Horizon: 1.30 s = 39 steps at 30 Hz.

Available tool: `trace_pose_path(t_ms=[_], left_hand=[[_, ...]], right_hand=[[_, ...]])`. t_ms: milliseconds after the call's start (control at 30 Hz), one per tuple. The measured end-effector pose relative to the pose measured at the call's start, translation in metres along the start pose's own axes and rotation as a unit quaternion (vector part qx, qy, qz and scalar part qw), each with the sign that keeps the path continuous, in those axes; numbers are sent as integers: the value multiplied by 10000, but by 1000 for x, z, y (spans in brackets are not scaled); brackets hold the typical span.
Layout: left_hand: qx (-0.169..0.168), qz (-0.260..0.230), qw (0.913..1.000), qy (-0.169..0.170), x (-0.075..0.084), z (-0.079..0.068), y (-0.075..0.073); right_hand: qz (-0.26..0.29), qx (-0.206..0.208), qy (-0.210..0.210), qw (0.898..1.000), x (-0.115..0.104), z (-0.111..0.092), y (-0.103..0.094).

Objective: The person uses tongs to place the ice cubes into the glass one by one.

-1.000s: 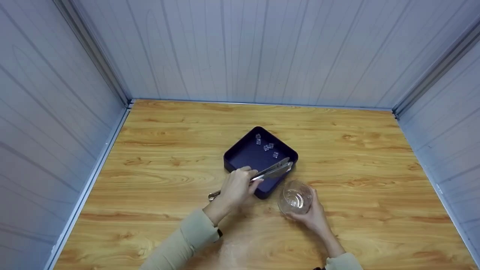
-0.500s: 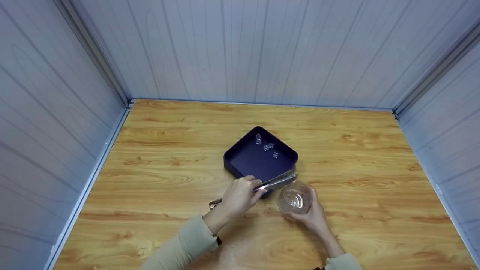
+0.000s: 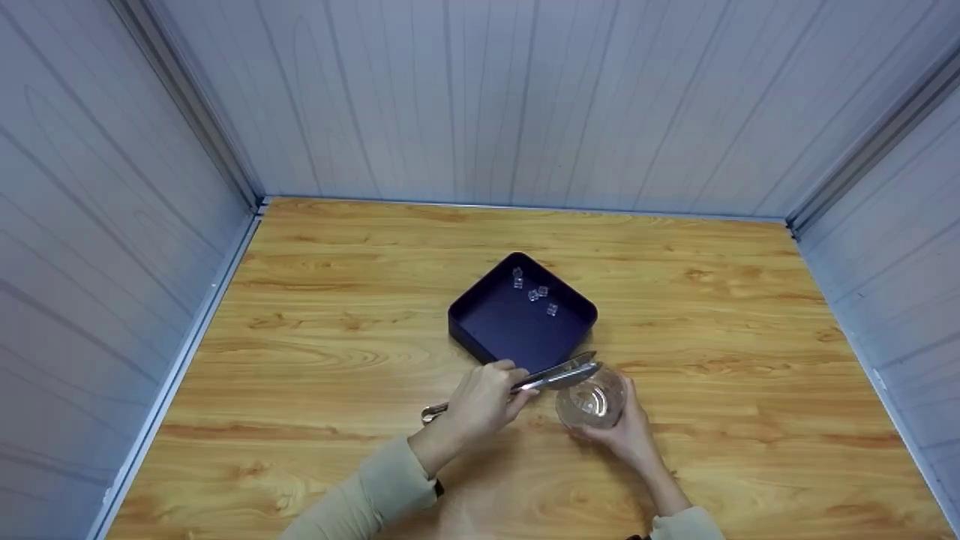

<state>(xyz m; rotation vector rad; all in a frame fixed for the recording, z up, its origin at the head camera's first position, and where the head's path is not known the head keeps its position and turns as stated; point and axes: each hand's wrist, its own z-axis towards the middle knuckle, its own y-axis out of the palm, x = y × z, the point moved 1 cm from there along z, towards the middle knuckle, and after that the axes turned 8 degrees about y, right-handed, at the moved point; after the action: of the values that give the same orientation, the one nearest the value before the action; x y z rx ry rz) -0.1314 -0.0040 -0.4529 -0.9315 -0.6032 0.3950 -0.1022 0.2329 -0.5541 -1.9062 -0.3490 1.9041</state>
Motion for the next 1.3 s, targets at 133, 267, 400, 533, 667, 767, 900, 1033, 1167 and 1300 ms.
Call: trace_pose_path(t_ms=[133,267,400,533,667,767,900,1033,1167,1300], left_hand=[[-24,-29,10000,-13,-1,-1,2],[-33,-57,10000,-40,-1,-3,3],[-7,-50,10000,-56,0,-3,3],[-21,-61,9999,-159,0,-4,3],[-42,-125,9995,-289,-1,-4,3],[7,-141,9993,-335,-1,-3,2],[136,-96,9993,-321,-3,-3,2],[210,32,9993,-323,-5,-2,1],[262,114,9990,-345,-8,-1,1],[272,148,9986,-421,-13,0,2]], right_hand=[[-17,-5,30,10000,-1,0,0],[-72,-10,8,10000,-7,-2,0],[10,60,-94,9999,-26,-7,-2],[37,85,-54,9999,-38,-10,-4],[40,49,19,10000,-39,-10,-4],[145,10,-19,9999,-32,-8,-3],[46,-48,23,10000,-13,-3,-1],[-6,-91,60,9999,0,1,-1],[81,-70,-16,9999,2,2,-1],[79,-33,-24,10000,0,1,-1]])
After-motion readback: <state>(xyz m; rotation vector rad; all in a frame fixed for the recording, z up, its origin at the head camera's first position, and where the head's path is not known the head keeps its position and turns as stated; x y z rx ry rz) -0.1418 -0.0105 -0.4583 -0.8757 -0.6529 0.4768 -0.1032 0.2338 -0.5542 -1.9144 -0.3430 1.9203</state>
